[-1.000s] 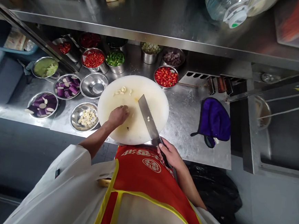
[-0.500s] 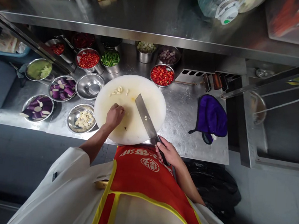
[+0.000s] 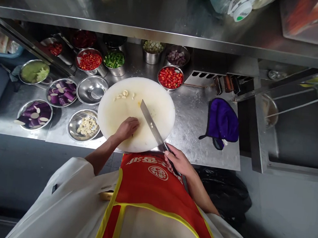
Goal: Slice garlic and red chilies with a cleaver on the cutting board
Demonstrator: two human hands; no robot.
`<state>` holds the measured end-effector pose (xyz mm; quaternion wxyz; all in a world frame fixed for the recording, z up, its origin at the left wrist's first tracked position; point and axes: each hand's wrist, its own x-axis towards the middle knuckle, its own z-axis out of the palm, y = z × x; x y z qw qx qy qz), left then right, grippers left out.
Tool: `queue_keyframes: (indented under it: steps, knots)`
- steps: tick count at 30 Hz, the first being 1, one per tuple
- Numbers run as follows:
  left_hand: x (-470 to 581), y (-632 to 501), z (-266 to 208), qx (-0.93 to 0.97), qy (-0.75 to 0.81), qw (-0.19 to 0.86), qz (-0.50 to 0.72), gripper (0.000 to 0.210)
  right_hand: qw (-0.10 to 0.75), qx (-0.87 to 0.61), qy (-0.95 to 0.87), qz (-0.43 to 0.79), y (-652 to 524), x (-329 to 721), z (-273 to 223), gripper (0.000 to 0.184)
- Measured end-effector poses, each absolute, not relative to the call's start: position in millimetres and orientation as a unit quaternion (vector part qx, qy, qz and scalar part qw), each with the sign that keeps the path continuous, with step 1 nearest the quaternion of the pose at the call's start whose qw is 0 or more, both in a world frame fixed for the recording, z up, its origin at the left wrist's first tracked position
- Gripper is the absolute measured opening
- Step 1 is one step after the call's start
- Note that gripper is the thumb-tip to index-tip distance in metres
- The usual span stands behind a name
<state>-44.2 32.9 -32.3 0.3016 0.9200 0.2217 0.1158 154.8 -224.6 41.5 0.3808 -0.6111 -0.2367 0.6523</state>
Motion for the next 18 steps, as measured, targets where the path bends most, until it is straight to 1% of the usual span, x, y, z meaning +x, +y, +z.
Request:
queue_keyframes:
  steps: [4,8,11,18]
  knots:
    - [-51,37,-31,0.921,0.207,0.303,0.134,0.024,0.35,-0.627,-0.247,0.65,-227,159,49,0.062]
    - [-52,31,-31,0.897,0.28,0.303,0.156,0.023,0.321,-0.631,-0.283,0.648,-230,163,51,0.063]
    - [-48,23,-34,0.888,0.304,0.314,0.144,0.024,0.301,-0.629,-0.301,0.651,-232,164,51,0.063]
    - [-44,24,-36,0.901,0.287,0.31,0.099,0.026,0.281,-0.633,-0.314,0.65,-233,167,56,0.065]
